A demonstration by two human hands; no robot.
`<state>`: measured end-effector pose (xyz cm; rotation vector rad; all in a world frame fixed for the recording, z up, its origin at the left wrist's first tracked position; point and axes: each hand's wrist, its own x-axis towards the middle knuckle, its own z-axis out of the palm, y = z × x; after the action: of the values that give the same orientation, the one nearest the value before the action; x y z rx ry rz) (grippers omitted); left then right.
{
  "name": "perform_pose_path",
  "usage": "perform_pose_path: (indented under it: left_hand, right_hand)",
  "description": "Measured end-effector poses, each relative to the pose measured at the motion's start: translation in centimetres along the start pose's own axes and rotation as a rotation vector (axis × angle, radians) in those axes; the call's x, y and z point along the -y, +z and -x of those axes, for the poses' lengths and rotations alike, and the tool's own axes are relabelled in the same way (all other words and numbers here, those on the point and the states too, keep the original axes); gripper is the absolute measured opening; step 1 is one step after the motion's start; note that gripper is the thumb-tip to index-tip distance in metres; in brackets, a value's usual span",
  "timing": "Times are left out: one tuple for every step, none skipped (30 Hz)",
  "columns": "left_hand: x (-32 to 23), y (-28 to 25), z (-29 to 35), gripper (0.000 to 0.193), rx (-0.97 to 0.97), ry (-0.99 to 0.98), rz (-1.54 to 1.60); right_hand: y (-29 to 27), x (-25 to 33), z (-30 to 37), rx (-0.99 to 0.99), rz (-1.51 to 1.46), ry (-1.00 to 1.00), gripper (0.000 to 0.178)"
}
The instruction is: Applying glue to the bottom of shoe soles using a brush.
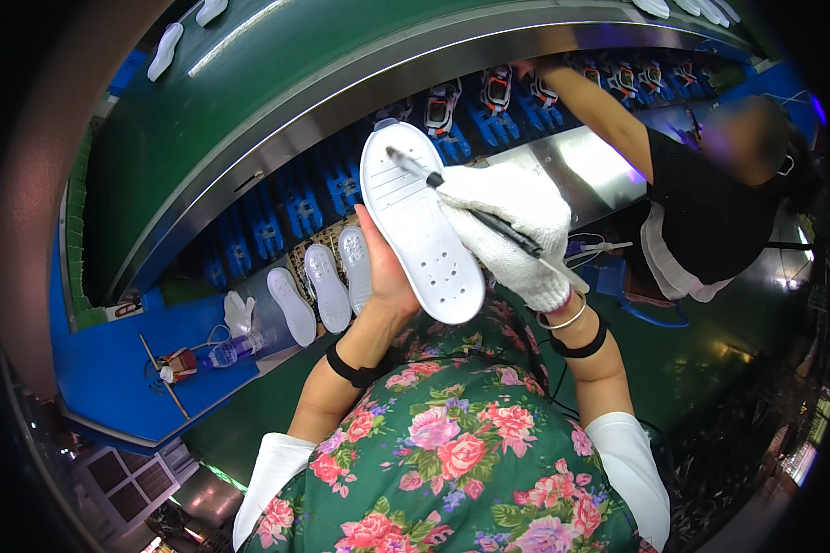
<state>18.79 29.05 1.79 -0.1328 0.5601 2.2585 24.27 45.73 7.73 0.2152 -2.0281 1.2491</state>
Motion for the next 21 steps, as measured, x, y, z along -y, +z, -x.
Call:
perform_pose_path:
  left_hand:
    - [0.3,0.3,0.1,0.093,-0.048,0.039,-0.076]
    - [0.6,0.5,0.3,0.093,-0.051,0.036,-0.078]
    - [0.9,0.6,0.5,0.091,-0.052,0.053,-0.193]
    - [1.0,0.6,0.6,0.089,-0.051,0.070,-0.308]
    - [0.9,0.5,0.7,0.089,-0.052,0.067,-0.312]
    - [0.8,0.4,0.7,0.090,-0.040,0.049,-0.340]
    - [0.7,0.1,0.7,0.091,-0.029,0.031,-0.368]
    - [0.4,-0.2,0.6,0.094,-0.063,-0.007,-0.357]
    - [0.3,-0.7,0.6,0.094,-0.062,-0.009,-0.363]
    - [0.2,-1.4,0.7,0.094,-0.112,0.021,-0.367]
    - [0.1,-1.5,0.8,0.093,-0.162,0.050,-0.370]
    - [-0.1,-1.4,0.8,0.093,-0.098,0.017,-0.258]
    - [-0.3,-1.5,0.6,0.093,-0.101,0.011,-0.264]
    - [-0.3,-1.5,0.6,0.093,-0.090,0.012,-0.281]
    - [-0.3,-1.4,0.5,0.093,-0.080,0.012,-0.298]
    - [-0.6,-1.3,0.6,0.092,-0.019,-0.035,-0.251]
    - [-0.6,-1.4,0.6,0.092,-0.026,-0.043,-0.254]
    - [-0.5,-1.7,0.6,0.093,-0.228,-0.028,-0.247]
    - [-0.5,-2.0,0.5,0.093,-0.430,-0.011,-0.240]
    - [-1.6,-2.6,0.0,0.092,0.185,-0.006,0.193]
    - [-1.8,-2.9,0.0,0.092,0.180,-0.007,0.190]
  right_hand:
    - [0.1,-0.2,-0.1,0.000,-0.002,0.003,0.024]
    - [0.0,-0.3,-0.1,0.033,0.088,-0.081,0.030]
    - [0.0,-0.3,-0.2,0.066,0.179,-0.165,0.035]
    - [0.6,0.5,0.3,0.052,0.186,-0.115,0.035]
    - [0.9,0.6,0.9,0.047,0.185,-0.113,0.035]
    - [1.4,0.4,1.7,0.101,0.218,-0.146,0.035]
    - [1.7,0.5,2.3,0.154,0.251,-0.178,0.034]
    - [2.2,1.0,2.1,0.162,0.147,-0.147,0.030]
    - [2.2,1.4,1.8,0.155,0.146,-0.146,0.030]
    - [1.9,1.9,1.3,0.150,0.045,-0.101,0.028]
    - [1.8,2.2,1.0,0.143,-0.056,-0.053,0.027]
    - [1.5,1.4,1.0,0.107,-0.083,-0.004,0.024]
    - [1.7,0.1,1.0,-0.013,-0.060,-0.055,0.027]
    - [1.7,-0.3,0.9,-0.032,-0.015,-0.075,0.027]
    - [1.7,-0.3,0.9,-0.049,0.029,-0.095,0.028]
    - [2.0,-0.1,1.2,0.023,0.067,-0.123,0.028]
    - [2.5,0.1,1.6,0.094,0.104,-0.152,0.028]
    - [3.3,0.1,2.1,0.103,0.036,-0.164,0.027]
    - [3.1,0.0,2.3,0.099,0.034,-0.155,0.027]
    - [2.6,0.3,2.0,0.145,-0.097,-0.081,0.026]
    - [2.2,0.4,1.8,0.190,-0.228,-0.006,0.026]
